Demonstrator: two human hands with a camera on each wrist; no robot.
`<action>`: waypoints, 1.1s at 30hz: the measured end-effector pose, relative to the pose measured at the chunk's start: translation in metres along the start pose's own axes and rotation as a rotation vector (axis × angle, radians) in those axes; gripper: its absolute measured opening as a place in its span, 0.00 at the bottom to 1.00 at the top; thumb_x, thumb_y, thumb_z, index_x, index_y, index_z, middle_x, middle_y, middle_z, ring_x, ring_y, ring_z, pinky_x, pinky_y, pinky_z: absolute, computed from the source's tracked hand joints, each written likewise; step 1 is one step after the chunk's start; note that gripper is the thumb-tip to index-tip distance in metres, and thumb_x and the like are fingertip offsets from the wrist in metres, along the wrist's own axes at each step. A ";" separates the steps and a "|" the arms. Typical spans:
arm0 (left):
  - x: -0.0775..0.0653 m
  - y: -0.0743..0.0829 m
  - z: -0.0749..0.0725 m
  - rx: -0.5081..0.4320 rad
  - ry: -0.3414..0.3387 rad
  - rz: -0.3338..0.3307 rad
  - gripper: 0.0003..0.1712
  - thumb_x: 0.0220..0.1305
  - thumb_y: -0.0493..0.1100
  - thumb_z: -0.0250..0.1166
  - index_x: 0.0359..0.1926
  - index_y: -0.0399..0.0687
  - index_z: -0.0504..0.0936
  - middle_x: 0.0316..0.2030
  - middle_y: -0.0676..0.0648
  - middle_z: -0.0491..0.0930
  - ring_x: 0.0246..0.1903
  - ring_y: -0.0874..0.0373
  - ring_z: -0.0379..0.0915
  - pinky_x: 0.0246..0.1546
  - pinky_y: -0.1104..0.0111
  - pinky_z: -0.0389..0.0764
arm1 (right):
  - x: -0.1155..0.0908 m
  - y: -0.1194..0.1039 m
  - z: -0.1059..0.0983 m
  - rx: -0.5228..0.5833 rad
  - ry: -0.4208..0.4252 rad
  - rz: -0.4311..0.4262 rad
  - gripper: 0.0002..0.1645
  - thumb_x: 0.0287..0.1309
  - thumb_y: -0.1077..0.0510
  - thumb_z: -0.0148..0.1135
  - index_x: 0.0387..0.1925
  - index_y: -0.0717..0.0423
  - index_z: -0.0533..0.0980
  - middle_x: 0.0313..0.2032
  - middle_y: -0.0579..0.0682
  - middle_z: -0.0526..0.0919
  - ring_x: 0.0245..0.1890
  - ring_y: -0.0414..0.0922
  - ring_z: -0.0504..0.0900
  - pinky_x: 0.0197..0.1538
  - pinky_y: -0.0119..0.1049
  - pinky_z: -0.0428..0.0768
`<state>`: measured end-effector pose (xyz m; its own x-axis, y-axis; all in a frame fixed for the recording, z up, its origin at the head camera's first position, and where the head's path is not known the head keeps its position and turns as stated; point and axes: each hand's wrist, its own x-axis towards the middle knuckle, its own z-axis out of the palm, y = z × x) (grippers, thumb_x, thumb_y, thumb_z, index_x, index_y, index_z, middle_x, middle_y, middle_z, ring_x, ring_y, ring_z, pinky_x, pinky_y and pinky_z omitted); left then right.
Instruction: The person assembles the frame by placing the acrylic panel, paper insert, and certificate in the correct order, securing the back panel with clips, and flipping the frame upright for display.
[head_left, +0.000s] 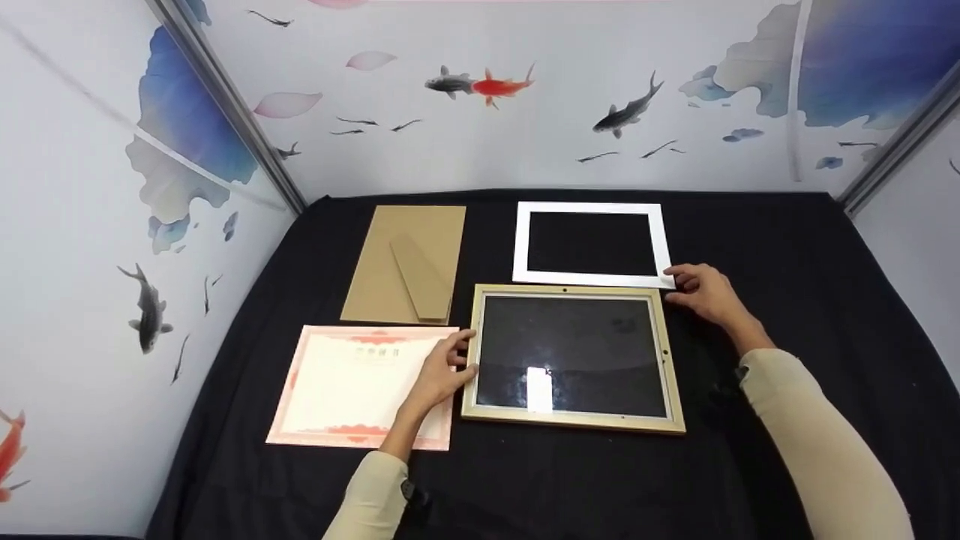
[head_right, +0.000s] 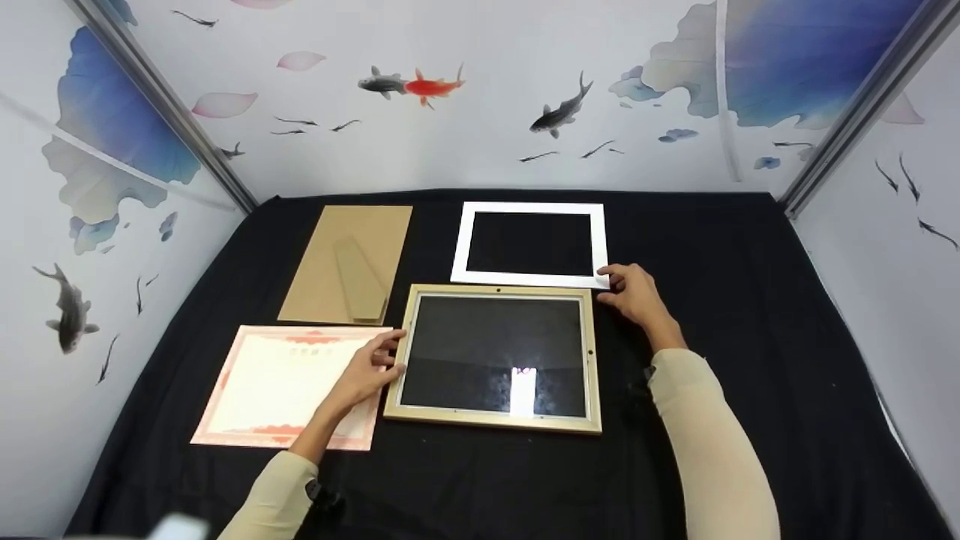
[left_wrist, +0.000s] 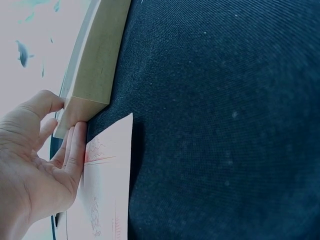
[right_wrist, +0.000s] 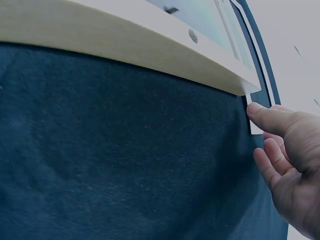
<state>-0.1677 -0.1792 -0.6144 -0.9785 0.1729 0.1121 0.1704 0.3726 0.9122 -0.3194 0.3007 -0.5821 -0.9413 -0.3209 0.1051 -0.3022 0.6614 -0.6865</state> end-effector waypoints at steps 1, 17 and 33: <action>0.000 0.000 0.000 0.000 0.000 0.002 0.34 0.57 0.27 0.69 0.65 0.33 0.73 0.49 0.33 0.74 0.43 0.39 0.80 0.47 0.50 0.81 | 0.002 0.001 0.000 -0.006 -0.001 -0.010 0.25 0.57 0.68 0.73 0.57 0.69 0.78 0.45 0.71 0.77 0.46 0.68 0.78 0.50 0.63 0.74; 0.000 0.003 0.001 -0.004 -0.007 -0.013 0.34 0.57 0.27 0.70 0.65 0.33 0.73 0.49 0.33 0.74 0.43 0.38 0.80 0.48 0.48 0.80 | 0.021 0.013 0.004 -0.113 -0.053 -0.132 0.24 0.53 0.64 0.77 0.52 0.68 0.83 0.38 0.64 0.80 0.42 0.62 0.71 0.48 0.55 0.59; 0.003 0.003 0.000 0.001 -0.002 -0.019 0.34 0.56 0.27 0.70 0.65 0.35 0.73 0.49 0.33 0.74 0.42 0.40 0.80 0.47 0.49 0.80 | 0.022 0.007 0.001 -0.075 0.035 -0.104 0.12 0.57 0.68 0.73 0.44 0.65 0.85 0.26 0.52 0.75 0.26 0.47 0.70 0.32 0.41 0.69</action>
<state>-0.1703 -0.1777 -0.6115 -0.9815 0.1671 0.0938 0.1515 0.3764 0.9140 -0.3419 0.2976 -0.5849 -0.9087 -0.3675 0.1983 -0.4072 0.6753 -0.6150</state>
